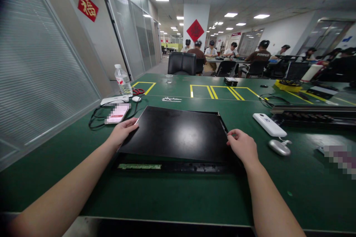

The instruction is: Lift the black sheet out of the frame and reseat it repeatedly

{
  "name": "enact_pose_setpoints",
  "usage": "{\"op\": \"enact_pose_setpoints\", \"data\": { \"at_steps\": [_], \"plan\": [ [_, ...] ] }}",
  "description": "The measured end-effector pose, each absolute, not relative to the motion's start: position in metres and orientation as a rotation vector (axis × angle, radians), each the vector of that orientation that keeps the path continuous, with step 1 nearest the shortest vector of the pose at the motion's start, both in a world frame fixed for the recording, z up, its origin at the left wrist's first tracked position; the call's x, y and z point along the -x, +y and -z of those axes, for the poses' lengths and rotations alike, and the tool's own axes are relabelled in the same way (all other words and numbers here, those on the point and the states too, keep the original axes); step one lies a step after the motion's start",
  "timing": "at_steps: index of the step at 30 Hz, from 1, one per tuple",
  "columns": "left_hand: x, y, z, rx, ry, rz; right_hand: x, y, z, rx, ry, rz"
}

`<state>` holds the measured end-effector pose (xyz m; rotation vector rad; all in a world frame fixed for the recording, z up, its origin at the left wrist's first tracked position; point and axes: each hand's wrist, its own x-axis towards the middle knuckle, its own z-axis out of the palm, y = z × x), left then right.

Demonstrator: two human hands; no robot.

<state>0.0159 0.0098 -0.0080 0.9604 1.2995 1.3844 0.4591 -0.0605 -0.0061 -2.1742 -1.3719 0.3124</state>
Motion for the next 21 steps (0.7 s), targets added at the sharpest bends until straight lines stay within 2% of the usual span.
{"op": "enact_pose_setpoints", "data": {
  "at_steps": [21],
  "plan": [
    [-0.0223, 0.0073, 0.0019, -0.958, 1.388, -1.409, -0.4602, -0.059, 0.0077, 2.171, -1.373, -0.3]
  ]
}}
